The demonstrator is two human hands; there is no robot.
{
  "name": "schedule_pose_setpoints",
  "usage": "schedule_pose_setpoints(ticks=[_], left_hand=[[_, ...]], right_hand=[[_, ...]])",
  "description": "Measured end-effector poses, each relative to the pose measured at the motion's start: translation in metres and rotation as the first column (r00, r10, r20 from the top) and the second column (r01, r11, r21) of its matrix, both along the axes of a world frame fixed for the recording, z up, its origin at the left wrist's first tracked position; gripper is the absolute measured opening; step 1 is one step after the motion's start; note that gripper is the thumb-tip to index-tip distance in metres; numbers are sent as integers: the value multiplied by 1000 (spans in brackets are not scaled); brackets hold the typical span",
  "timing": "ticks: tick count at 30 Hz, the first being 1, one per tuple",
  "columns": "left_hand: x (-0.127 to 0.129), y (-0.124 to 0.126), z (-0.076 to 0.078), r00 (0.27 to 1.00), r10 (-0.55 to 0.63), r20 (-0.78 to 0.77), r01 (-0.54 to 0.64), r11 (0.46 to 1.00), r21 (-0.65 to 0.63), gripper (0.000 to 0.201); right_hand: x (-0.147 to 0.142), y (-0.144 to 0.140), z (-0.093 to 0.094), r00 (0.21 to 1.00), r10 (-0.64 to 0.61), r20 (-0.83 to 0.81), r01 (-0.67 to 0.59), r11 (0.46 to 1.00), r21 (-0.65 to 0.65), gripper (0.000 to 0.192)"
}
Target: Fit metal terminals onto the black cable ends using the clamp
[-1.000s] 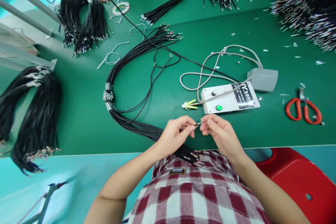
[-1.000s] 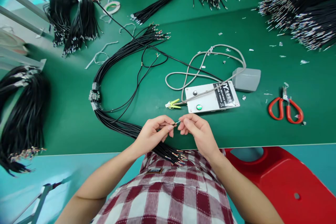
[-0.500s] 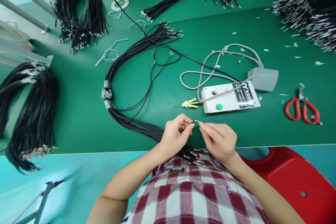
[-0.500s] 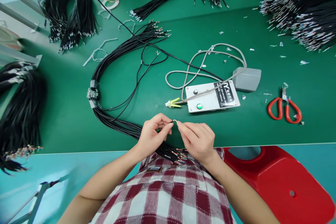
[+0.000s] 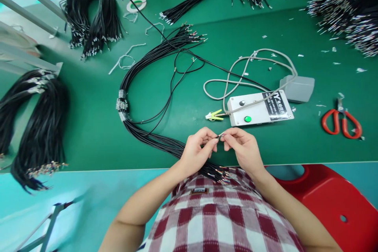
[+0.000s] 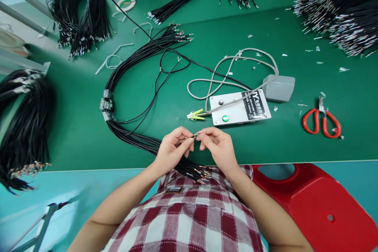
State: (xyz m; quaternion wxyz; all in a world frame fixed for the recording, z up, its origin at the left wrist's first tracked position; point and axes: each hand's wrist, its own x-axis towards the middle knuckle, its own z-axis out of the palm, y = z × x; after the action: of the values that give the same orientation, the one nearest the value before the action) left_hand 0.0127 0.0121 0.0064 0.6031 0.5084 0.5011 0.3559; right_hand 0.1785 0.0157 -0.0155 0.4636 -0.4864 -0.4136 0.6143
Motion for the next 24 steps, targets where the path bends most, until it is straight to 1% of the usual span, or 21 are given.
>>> schedule_pose_setpoints(ticks=[3, 5, 7, 9, 10, 12, 13, 15, 18, 20, 21, 22, 24], left_hand=[[-3, 1, -1, 996, -25, 82, 29, 998, -55, 25], [-2, 2, -1, 995, -36, 95, 40, 998, -48, 25], [0, 2, -2, 998, -48, 49, 47, 999, 28, 26], [5, 3, -3, 999, -40, -9, 41, 989, 141, 29], [8, 4, -4, 1000, -22, -19, 25, 983, 184, 28], [14, 6, -7, 999, 30, 23, -34, 976, 215, 24], [17, 7, -9, 996, 61, 60, -71, 977, 200, 23], [20, 9, -13, 985, 107, 136, -124, 985, 124, 25], [19, 9, -16, 969, 144, 202, -144, 989, -14, 28], [17, 5, -18, 973, 159, 167, -152, 987, -48, 28], [16, 3, -18, 980, 157, 119, -154, 988, -32, 26], [15, 0, -18, 987, 150, 51, -151, 988, 15, 22], [14, -6, -18, 983, 131, -128, -106, 977, 185, 15]], right_hand=[[-5, -1, -3, 1000, -8, 7, 8, 1000, 3, 21], [-7, -1, -3, 999, -2, 33, 2, 1000, 8, 23], [-8, -1, -3, 998, 12, 59, -13, 1000, 24, 24], [-8, -2, -3, 996, 15, 91, -19, 999, 44, 24], [-7, -3, -3, 994, 15, 109, -20, 998, 51, 25], [-5, -4, -3, 990, 20, 140, -28, 998, 58, 25], [-3, -4, -4, 988, 29, 153, -38, 998, 58, 25], [0, -4, -5, 983, 46, 177, -57, 997, 57, 24], [3, -4, -6, 974, 59, 221, -78, 994, 79, 22], [5, -4, -4, 957, 76, 280, -111, 987, 113, 20], [6, -3, -3, 943, 87, 322, -135, 982, 132, 20], [8, -3, -2, 925, 97, 366, -162, 976, 149, 19], [9, -2, -1, 887, 117, 447, -216, 960, 178, 19]])
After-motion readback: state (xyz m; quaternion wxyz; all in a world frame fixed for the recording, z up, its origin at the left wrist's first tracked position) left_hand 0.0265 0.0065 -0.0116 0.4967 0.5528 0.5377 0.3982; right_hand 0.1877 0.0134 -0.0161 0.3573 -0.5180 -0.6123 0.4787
